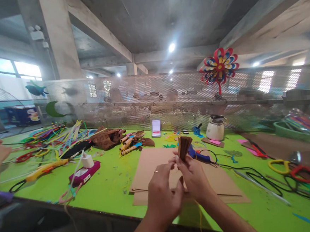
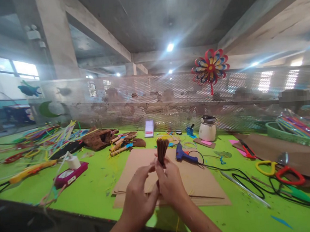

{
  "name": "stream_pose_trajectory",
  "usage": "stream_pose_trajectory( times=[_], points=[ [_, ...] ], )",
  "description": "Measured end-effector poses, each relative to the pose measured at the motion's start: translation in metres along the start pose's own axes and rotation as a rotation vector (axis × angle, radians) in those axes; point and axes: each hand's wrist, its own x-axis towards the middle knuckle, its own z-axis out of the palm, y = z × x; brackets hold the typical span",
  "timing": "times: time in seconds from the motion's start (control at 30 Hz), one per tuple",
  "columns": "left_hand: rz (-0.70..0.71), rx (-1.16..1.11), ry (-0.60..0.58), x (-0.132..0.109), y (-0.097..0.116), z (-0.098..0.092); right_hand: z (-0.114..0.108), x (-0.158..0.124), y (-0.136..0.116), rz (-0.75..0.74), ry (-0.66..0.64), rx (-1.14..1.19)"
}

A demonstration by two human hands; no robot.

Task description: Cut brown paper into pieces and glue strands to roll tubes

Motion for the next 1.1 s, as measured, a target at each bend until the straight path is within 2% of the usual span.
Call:
stream_pose_trajectory(
  times=[0.1,0.17,0.2,0.27,0.33,0.4,0.53,0.6,0.7,0.83,0.9,1.0,1.1],
  points=[
    [-0.188,-0.159,-0.022,0.017,-0.005,-0.027,-0.008,0.002,0.002,-0.039,-0.076,-0.096],
    [-0.311,-0.342,-0.14,0.035,-0.009,-0.039,-0.009,0.003,0.0,-0.038,-0.161,-0.103],
    [-0.325,-0.443,-0.206,0.044,-0.011,-0.042,-0.01,0.002,-0.001,-0.03,-0.217,-0.091],
    [-0.332,-0.659,-0.406,0.057,-0.014,-0.042,-0.009,0.002,-0.005,-0.014,-0.312,-0.074],
    [-0.347,-0.838,-0.553,0.064,-0.017,-0.035,-0.009,0.002,-0.009,-0.011,-0.362,-0.078],
    [-0.381,-0.966,-0.587,0.065,-0.02,-0.024,-0.011,0.005,-0.012,0.008,-0.386,-0.075],
    [-0.466,-1.136,-0.509,0.068,-0.032,-0.005,-0.016,0.016,-0.011,0.12,-0.461,-0.03],
    [-0.522,-1.131,-0.515,0.071,-0.038,0.003,-0.019,0.025,-0.006,0.161,-0.473,-0.016],
    [-0.575,-1.025,-0.528,0.076,-0.044,0.011,-0.022,0.039,0.008,0.203,-0.487,0.002],
    [-0.58,-0.865,-0.466,0.085,-0.049,0.021,-0.023,0.056,0.026,0.229,-0.524,0.066],
    [-0.578,-0.689,-0.424,0.09,-0.053,0.026,-0.022,0.062,0.033,0.214,-0.49,0.073],
    [-0.52,-0.304,-0.25,0.096,-0.06,0.028,-0.021,0.067,0.038,0.222,-0.474,0.076],
    [-0.291,-0.022,0.044,0.095,-0.06,0.02,-0.024,0.066,0.037,0.297,-0.557,0.132]
  ],
)
